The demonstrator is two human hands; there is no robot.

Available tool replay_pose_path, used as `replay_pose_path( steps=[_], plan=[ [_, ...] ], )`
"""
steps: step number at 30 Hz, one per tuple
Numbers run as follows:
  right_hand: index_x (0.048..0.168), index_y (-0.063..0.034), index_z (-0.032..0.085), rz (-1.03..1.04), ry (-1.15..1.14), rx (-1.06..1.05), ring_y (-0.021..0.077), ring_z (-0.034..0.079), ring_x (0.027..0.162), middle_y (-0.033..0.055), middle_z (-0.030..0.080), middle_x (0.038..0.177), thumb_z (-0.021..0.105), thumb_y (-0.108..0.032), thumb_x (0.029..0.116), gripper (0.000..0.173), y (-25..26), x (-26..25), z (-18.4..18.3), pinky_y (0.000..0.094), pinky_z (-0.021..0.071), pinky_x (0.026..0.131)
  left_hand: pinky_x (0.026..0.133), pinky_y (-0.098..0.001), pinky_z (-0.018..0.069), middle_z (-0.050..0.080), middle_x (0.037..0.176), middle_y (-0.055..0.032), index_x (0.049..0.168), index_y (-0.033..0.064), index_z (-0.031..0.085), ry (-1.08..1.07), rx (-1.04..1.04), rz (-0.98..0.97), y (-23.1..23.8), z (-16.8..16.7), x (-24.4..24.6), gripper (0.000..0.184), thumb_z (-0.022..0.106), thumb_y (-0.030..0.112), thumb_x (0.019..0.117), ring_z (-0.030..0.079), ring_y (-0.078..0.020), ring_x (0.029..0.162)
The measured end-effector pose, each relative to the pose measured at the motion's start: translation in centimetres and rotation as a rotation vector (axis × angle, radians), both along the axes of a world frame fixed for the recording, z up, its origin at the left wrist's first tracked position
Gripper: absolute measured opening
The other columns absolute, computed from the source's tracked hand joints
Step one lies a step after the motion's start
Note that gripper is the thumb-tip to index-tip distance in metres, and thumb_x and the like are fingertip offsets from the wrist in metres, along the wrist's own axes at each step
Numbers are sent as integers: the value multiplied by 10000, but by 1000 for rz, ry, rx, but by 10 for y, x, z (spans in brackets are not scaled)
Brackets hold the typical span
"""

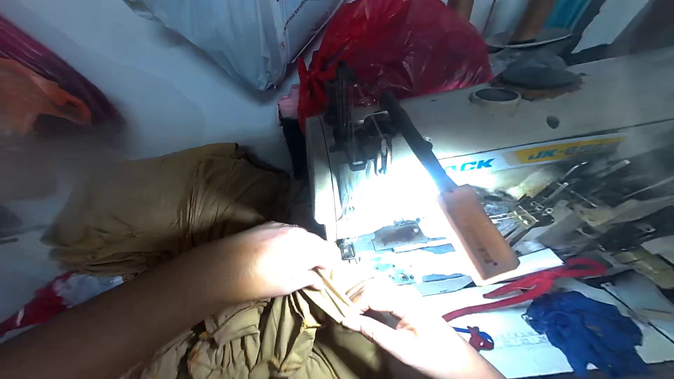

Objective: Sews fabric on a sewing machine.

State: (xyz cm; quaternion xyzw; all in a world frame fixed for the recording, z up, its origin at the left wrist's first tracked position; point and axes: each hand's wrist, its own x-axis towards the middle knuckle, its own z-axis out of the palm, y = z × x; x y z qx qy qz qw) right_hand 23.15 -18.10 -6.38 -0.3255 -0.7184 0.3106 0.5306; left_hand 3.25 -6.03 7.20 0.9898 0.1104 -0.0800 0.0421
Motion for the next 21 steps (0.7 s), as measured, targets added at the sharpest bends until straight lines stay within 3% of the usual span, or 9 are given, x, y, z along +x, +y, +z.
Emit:
replay_pose_path(
  steps=[6,10,15,17,21],
  plan=[
    [902,-18,737,17,17,-63,7,663,904,25,722,908,647,-175,1001,206,3,2,0,172,551,815,666,-355,553,665,860,46,926,203,720,44,-1,58,6,2,-1,175,606,305,1012,662,-109,792],
    [940,-31,741,16,60,-160,-9,664,890,12,711,965,672,-194,987,183,9,1,-5,163,574,787,634,-359,543,651,834,44,891,207,699,23,74,66,0,5,-4,176,606,296,1011,654,-118,763],
    [982,-50,743,32,56,-175,6,671,868,12,716,986,677,-200,985,164,14,3,-7,172,580,745,626,-311,555,666,818,32,966,174,730,-235,242,-158,-29,-2,-8,211,555,290,986,672,-123,764],
    [975,-52,743,29,57,-190,7,672,871,11,716,996,681,-204,982,164,14,3,-6,167,579,737,565,-321,539,638,774,28,975,178,720,-212,250,-110,-25,-5,-8,179,595,304,950,660,-133,703],
    [960,-70,739,4,35,-229,-18,657,828,-12,704,985,676,-218,977,162,11,3,-3,147,568,705,605,-327,531,617,779,64,899,217,679,-78,227,7,-20,2,-7,209,686,425,884,643,-108,741]
  ],
)
